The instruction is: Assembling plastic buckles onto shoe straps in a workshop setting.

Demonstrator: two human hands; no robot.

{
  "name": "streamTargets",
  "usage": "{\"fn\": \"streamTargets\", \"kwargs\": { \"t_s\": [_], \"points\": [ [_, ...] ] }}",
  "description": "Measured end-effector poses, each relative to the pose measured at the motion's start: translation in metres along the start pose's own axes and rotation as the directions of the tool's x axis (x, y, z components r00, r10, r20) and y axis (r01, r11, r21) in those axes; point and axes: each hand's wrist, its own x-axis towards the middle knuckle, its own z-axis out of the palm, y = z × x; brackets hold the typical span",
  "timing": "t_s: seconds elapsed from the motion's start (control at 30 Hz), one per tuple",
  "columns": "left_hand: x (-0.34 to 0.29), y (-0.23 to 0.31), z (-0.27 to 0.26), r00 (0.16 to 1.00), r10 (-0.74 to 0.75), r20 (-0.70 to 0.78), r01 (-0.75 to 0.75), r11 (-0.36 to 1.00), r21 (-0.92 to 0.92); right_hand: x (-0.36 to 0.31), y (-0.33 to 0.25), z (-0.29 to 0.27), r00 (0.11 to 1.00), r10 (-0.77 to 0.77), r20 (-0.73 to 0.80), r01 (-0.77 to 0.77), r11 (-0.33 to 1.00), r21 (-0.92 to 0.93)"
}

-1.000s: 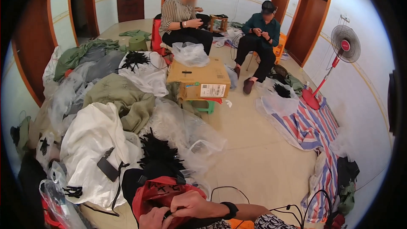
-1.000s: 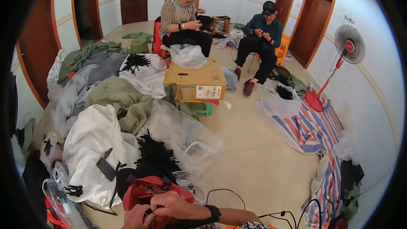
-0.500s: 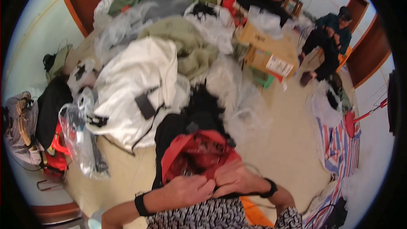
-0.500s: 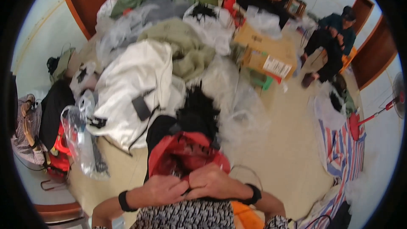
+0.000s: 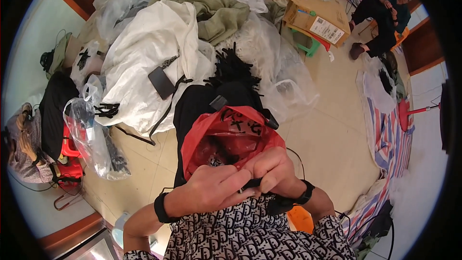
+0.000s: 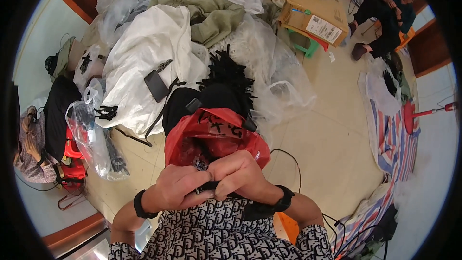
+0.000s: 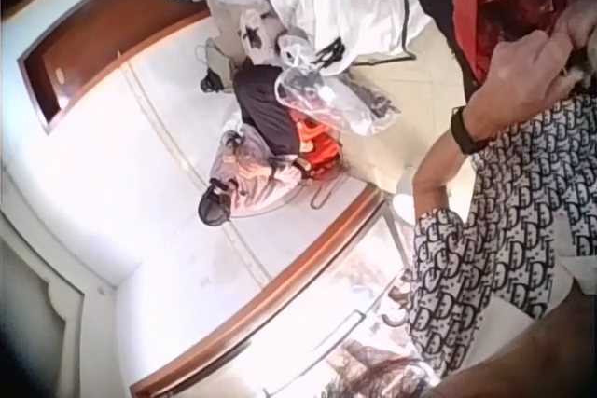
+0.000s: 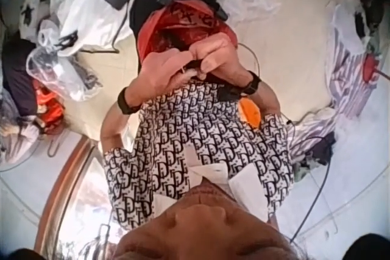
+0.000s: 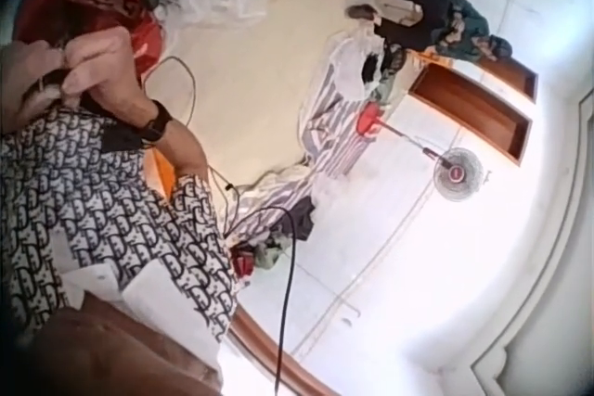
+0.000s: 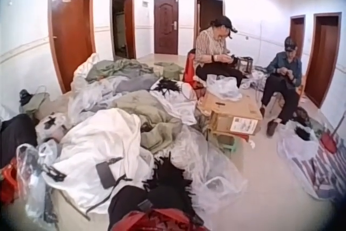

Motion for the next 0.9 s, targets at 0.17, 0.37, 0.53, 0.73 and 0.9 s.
{"fn": "streamTargets", "kwargs": {
  "t_s": [0.17, 0.37, 0.53, 0.73, 0.9],
  "points": [
    [0.002, 0.001, 0.003, 0.999, -0.015, -0.036, 0.015, 1.000, 0.004, 0.003, -0.004, -0.002, 0.942, -0.311, 0.124, 0.333, 0.905, -0.263],
    [0.004, 0.003, 0.003, 0.996, -0.090, 0.009, 0.091, 0.990, -0.104, -0.007, -0.001, 0.004, 0.933, -0.360, 0.030, 0.352, 0.888, -0.297],
    [0.008, 0.002, 0.006, 0.995, -0.064, 0.071, 0.076, 0.979, -0.187, -0.016, -0.010, 0.005, 0.976, -0.210, -0.054, 0.185, 0.936, -0.300],
    [0.011, 0.004, 0.006, 0.992, -0.085, 0.090, 0.100, 0.978, -0.186, -0.017, -0.005, 0.009, 0.986, 0.038, -0.164, -0.007, 0.982, 0.189],
    [0.012, 0.001, 0.006, 0.998, -0.049, 0.050, 0.057, 0.983, -0.172, -0.014, 0.000, 0.007, 0.987, 0.057, -0.149, 0.015, 0.896, 0.444]
  ]
}}
